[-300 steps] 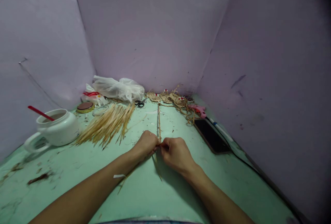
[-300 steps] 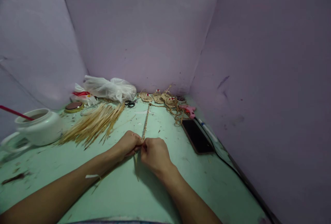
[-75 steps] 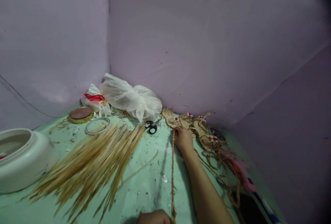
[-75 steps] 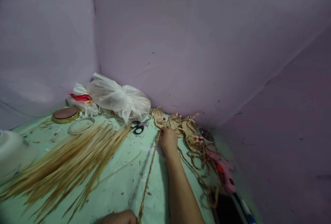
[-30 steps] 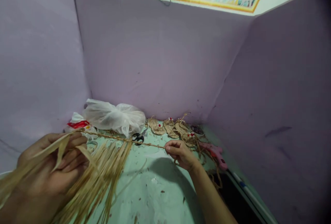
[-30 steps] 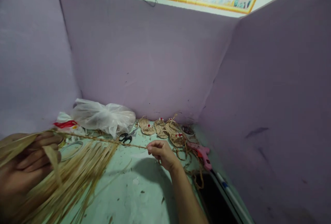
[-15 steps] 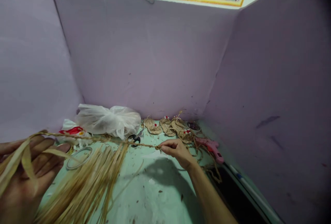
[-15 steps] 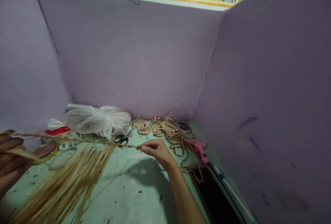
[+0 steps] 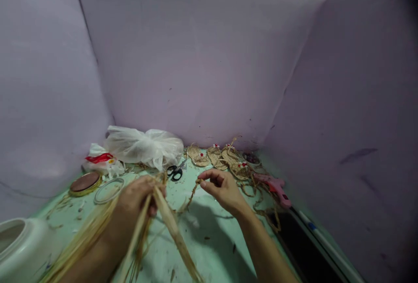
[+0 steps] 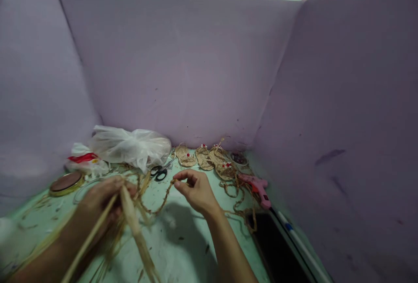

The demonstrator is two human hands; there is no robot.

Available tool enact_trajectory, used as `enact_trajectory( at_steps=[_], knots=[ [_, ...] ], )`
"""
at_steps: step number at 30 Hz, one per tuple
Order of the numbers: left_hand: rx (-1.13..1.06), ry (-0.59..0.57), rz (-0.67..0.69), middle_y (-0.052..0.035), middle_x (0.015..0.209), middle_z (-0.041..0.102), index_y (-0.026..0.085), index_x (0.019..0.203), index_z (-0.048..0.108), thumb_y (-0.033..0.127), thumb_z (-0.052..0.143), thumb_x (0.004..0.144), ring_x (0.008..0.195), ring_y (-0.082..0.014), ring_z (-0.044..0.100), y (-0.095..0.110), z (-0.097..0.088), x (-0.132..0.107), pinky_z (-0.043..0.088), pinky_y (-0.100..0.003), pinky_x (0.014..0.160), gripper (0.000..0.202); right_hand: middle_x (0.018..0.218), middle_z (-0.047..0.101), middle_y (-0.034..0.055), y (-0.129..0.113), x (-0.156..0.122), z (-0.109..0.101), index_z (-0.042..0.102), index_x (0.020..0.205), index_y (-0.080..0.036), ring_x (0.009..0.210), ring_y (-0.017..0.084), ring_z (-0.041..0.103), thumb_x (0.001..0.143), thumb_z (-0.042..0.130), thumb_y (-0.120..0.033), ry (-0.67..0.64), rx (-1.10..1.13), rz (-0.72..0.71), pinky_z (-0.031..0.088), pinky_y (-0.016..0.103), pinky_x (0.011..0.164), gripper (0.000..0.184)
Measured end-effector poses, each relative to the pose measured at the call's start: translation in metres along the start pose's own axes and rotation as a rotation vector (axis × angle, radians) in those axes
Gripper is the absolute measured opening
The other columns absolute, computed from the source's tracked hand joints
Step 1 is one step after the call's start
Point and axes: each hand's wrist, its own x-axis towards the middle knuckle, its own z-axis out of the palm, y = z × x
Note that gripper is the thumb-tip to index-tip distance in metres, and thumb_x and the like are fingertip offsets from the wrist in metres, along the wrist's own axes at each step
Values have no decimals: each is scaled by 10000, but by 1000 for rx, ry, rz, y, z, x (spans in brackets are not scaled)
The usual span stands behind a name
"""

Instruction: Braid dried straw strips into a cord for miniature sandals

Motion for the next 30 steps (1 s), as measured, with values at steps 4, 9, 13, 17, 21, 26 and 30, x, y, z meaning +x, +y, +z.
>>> enact_trajectory(
  at_steps=[4, 9, 13, 17, 21, 26, 30],
  knots=[
    [138, -253, -5, 37, 476, 471, 150, 711, 509, 352, 444, 723, 441, -90, 433, -16, 35, -5, 330, -193, 429, 213, 449, 357, -68, -4, -5, 14, 565, 707, -140, 421, 51, 273, 612, 617, -249, 7, 22, -77, 214, 193, 413, 153],
    [209, -377, -40, 39, 469, 427, 171, 586, 423, 335, 354, 752, 420, -94, 400, -26, 50, 0, 313, -215, 436, 243, 721, 567, 25, -1, -7, 12, 511, 697, -154, 529, 69, 430, 615, 582, -185, -58, 106, -130, 338, 199, 495, 113],
    [413, -385, 92, 50, 508, 353, 176, 562, 367, 310, 379, 746, 487, -88, 348, -29, 48, 2, 272, -213, 474, 227, 539, 455, -41, 3, -5, 7, 547, 728, -145, 459, 51, 346, 611, 547, -140, -202, -74, -120, 268, 177, 431, 117],
    [555, -385, 146, 46, 537, 315, 175, 551, 342, 253, 357, 737, 537, -92, 320, -32, 45, 4, 242, -218, 496, 203, 535, 434, -47, 9, -5, 7, 526, 688, -142, 466, 49, 336, 583, 523, -107, -223, -151, -97, 264, 174, 429, 110],
    [542, -346, 158, 47, 535, 311, 176, 550, 338, 261, 358, 736, 538, -93, 322, -36, 42, 10, 242, -221, 502, 206, 564, 455, -38, 10, -4, 7, 506, 660, -145, 486, 52, 358, 566, 540, -120, -127, -182, -88, 288, 174, 443, 104],
    [467, -272, 113, 50, 502, 319, 178, 535, 334, 259, 361, 719, 502, -90, 321, -38, 39, 15, 237, -220, 481, 204, 558, 443, -37, 9, -5, 6, 520, 650, -142, 501, 57, 350, 572, 504, -108, -211, -187, -68, 287, 176, 459, 87],
    [443, -280, 103, 51, 505, 303, 178, 530, 332, 252, 364, 706, 496, -86, 310, -38, 41, 14, 235, -217, 475, 194, 558, 423, -52, 10, -8, 8, 468, 619, -154, 510, 54, 333, 546, 499, -85, -317, -175, -118, 274, 171, 466, 105]
  ],
)
